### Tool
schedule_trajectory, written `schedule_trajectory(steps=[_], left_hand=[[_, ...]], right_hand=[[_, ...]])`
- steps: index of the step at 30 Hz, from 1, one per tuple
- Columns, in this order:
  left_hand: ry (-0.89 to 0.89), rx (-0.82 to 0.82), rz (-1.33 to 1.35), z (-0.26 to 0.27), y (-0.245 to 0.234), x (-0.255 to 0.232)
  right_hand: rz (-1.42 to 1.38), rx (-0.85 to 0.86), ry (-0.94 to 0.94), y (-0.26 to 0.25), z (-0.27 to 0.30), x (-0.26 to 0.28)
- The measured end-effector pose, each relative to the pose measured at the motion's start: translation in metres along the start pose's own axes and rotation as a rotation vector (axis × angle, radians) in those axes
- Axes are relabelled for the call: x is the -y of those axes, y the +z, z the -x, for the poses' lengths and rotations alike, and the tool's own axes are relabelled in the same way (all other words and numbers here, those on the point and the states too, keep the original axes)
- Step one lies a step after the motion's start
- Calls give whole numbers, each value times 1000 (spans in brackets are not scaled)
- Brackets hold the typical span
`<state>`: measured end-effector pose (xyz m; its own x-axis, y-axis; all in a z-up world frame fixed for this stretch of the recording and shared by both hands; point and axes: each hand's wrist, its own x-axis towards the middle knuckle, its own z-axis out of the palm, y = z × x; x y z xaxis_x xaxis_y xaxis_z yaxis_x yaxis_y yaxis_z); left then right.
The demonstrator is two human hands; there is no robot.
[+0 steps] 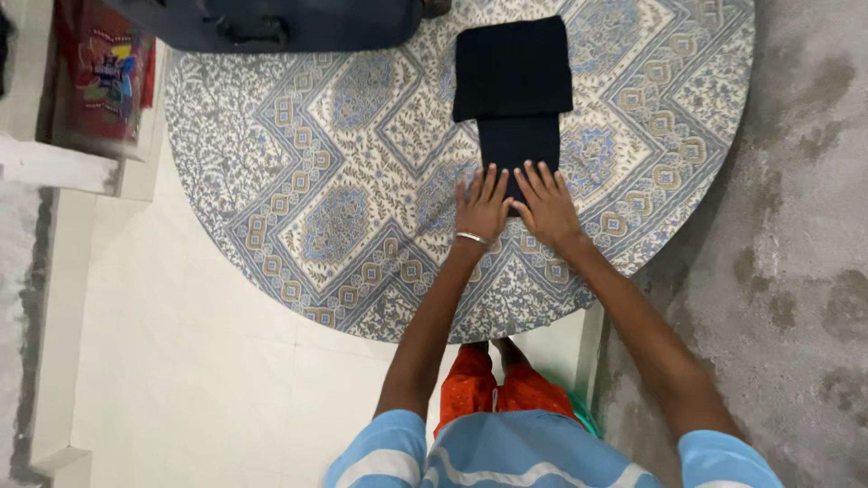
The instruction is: The person folds a pair of pants and places them into an open suitcase along with other garments.
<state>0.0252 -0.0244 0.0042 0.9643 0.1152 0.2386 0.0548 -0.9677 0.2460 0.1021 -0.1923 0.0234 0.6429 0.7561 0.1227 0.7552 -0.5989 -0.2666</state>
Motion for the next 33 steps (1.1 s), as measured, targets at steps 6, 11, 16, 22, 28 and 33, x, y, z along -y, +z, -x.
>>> schedule_trajectory(steps=[6,11,16,22,28,33], left_hand=[[-86,158,-2,6,-2,2],[-92,218,-13,9,-10,-1],[-72,262,56,3,-11,3],[26,150,118,-3,-22,6],[323,366,148,-21,-46,13],[316,294,319,-52,-34,25]], right_hand=[[-51,1,92,3,1,10],[-51,22,15,0,6,10],[-12,104,-76,-17,5,2],[90,145,-113,-35,4,4],[111,41,-229,-34,-5,-15],[-112,-6,-155,-53,-39,-30]])
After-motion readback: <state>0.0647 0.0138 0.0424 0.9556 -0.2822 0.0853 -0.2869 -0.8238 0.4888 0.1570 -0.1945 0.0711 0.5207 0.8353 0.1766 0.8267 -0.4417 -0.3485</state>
